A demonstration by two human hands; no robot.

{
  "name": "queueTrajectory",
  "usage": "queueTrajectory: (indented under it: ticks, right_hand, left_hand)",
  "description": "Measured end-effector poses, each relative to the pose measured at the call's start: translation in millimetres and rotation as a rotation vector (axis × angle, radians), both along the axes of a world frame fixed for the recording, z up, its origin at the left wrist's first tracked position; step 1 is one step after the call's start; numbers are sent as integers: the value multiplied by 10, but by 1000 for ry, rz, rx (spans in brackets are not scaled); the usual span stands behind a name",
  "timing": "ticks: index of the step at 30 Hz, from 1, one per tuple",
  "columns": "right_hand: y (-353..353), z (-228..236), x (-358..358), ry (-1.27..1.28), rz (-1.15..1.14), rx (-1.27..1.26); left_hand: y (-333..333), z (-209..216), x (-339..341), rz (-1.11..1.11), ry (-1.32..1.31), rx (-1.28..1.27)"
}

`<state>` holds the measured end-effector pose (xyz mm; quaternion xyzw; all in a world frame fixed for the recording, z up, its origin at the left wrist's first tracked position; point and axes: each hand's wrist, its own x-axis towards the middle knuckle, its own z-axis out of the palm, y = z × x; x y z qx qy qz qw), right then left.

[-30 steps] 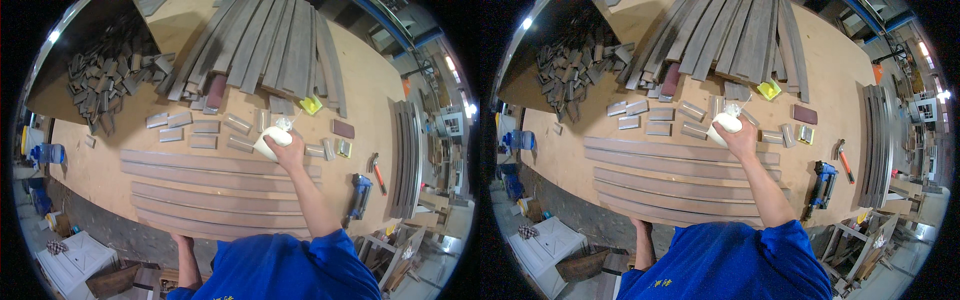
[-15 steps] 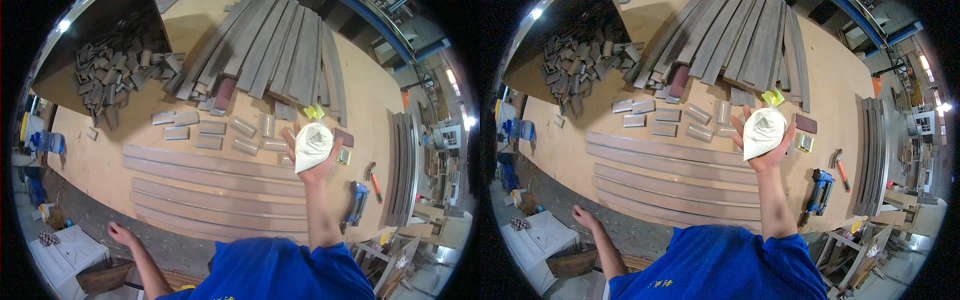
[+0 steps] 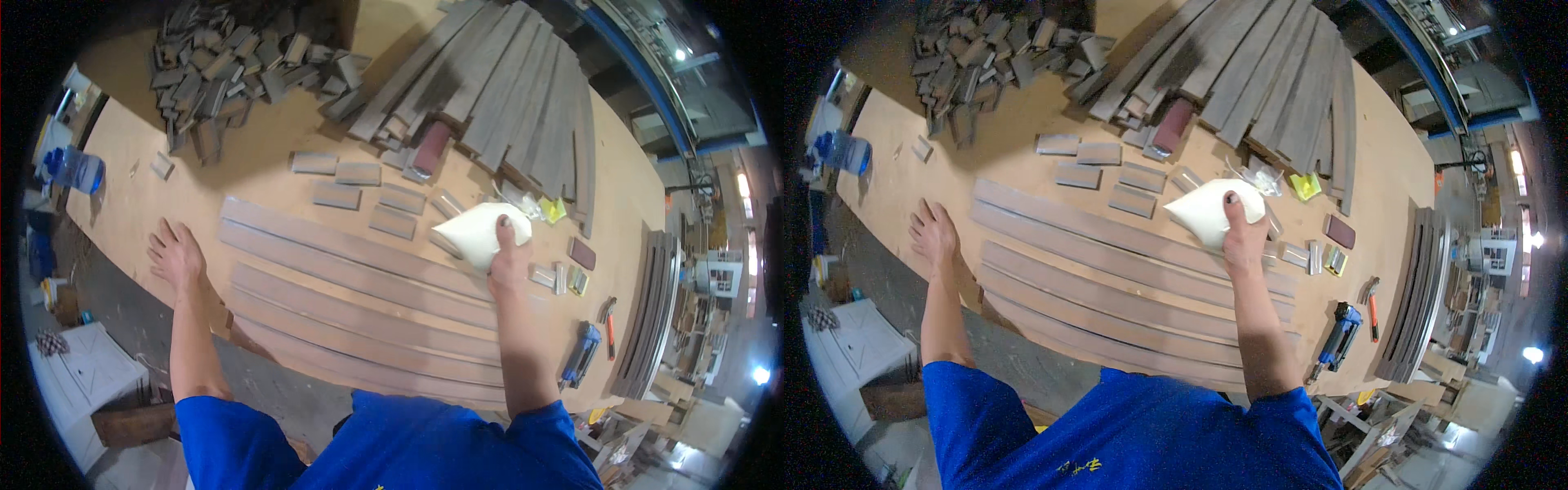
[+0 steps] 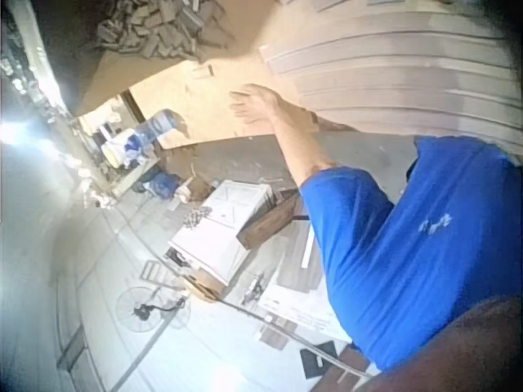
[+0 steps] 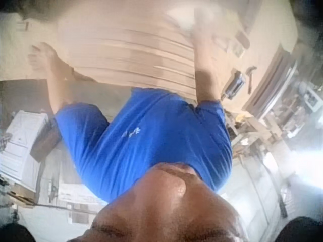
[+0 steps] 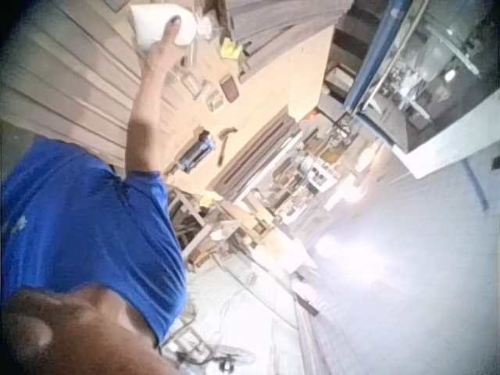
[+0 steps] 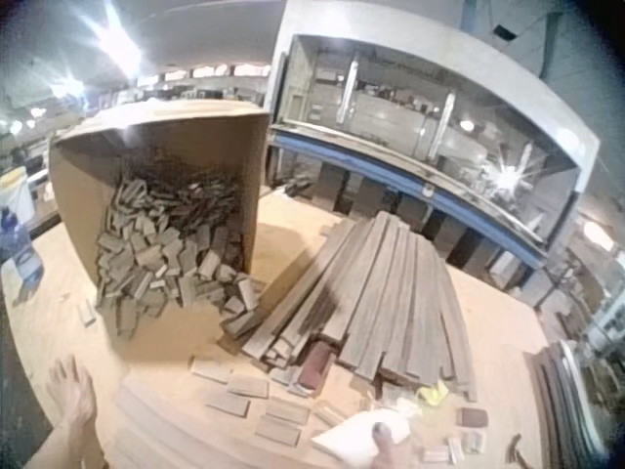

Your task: Assembling wooden slats by gluing and stapling small wooden blocks onto them.

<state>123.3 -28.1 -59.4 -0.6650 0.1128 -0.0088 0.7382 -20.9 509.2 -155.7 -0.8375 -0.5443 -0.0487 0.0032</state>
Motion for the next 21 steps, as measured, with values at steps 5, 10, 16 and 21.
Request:
queueTrajectory:
  ticks: [5,10,16,21]
  right_hand:
    - [659,-41,184,-71,198,-340]
    - [975,-120,243,-86,244,-511]
    - [956,-98,238,-94,224,-513]
    - [731,-47,203,-46,199,-497]
  left_hand:
    - [3,145,9,-2,-86,36]
    - [11,97,8,3,-69,47]
    - [61,0,-23,15,-38,105]
    - [65,35,-23,17,-3,112]
